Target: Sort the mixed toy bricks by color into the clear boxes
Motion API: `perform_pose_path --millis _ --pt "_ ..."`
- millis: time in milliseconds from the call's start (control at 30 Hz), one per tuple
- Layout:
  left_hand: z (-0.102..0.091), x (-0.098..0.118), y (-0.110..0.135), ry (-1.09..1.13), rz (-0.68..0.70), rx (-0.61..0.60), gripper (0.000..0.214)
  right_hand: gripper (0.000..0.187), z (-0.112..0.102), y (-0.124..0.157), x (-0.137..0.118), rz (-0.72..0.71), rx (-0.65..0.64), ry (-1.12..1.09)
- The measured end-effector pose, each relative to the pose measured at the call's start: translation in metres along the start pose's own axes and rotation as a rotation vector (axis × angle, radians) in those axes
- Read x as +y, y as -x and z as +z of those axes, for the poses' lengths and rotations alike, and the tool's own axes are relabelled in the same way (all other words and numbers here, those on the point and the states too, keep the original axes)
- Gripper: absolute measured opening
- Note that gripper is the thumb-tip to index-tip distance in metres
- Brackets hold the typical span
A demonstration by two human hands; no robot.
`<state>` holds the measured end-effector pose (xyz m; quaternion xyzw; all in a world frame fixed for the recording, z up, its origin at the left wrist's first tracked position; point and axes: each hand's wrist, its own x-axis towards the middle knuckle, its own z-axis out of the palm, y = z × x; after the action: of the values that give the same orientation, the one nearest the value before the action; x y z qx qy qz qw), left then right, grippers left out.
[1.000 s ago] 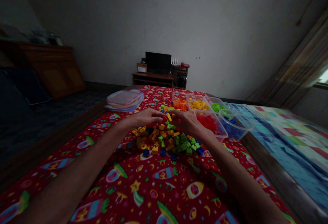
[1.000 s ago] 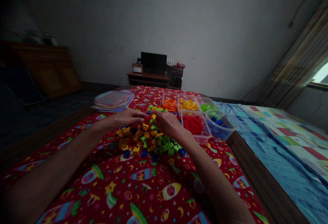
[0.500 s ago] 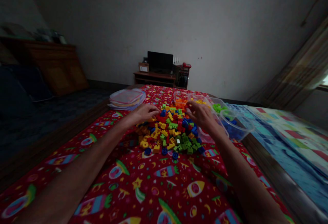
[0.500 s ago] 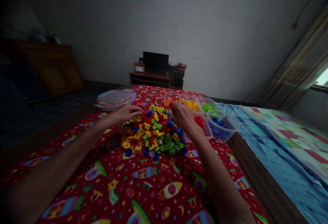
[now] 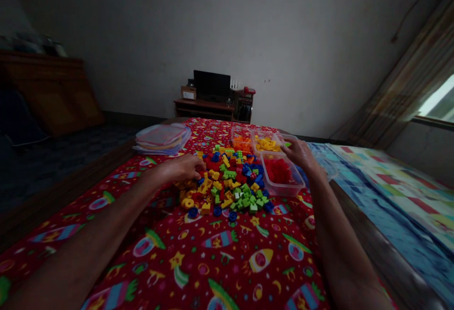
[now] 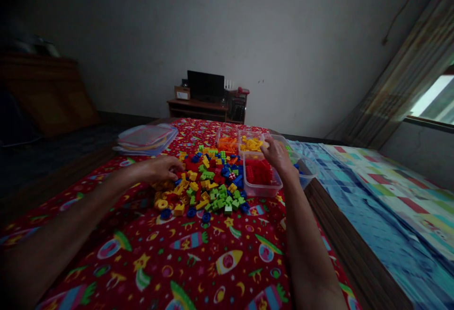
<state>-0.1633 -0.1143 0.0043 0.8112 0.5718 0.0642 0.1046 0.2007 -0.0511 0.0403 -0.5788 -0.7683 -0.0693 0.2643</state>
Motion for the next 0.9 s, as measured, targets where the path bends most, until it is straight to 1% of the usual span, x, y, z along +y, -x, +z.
perform_pose_path --millis 33,100,200,267,333,433,533,633,700,767,833,900 --pt "0.000 0.000 0.000 -0.002 0.004 0.005 0.025 0.039 0.000 -0.001 0.000 0.000 0.048 -0.007" --pt "-0.004 0.001 0.001 0.026 0.026 -0.011 0.024 0.037 -0.002 -0.002 -0.004 0.000 0.100 -0.038" --pt "-0.013 0.007 0.004 0.143 0.067 -0.055 0.031 0.034 -0.006 -0.001 -0.015 -0.028 0.131 -0.086" --pt "-0.017 0.015 0.006 0.257 0.066 -0.040 0.038 0.031 -0.008 0.001 -0.028 -0.088 0.128 -0.127" --pt "-0.017 0.026 0.006 0.390 0.041 0.018 0.041 0.028 -0.009 0.006 -0.045 -0.177 0.090 -0.169" --pt "-0.012 0.043 0.006 0.611 0.015 0.112 0.046 0.025 -0.008 0.016 -0.075 -0.307 -0.010 -0.201" --pt "-0.005 0.055 0.005 0.790 0.006 0.136 0.049 0.025 -0.002 0.029 -0.103 -0.424 -0.072 -0.272" --pt "0.003 0.062 0.003 0.894 0.032 0.133 0.052 0.030 0.007 0.038 -0.121 -0.552 -0.104 -0.340" --pt "0.007 0.066 0.003 0.941 0.068 0.116 0.054 0.028 0.011 0.041 -0.127 -0.600 -0.121 -0.327" --pt "0.009 0.068 0.001 0.951 0.090 0.097 0.055 0.022 0.013 0.042 -0.130 -0.606 -0.128 -0.287" --pt "0.007 0.067 0.000 0.903 0.074 0.106 0.056 0.019 0.011 0.040 -0.128 -0.565 -0.122 -0.225" --pt "0.002 0.061 -0.001 0.792 0.024 0.158 0.054 0.020 0.008 0.036 -0.120 -0.495 -0.092 -0.161"
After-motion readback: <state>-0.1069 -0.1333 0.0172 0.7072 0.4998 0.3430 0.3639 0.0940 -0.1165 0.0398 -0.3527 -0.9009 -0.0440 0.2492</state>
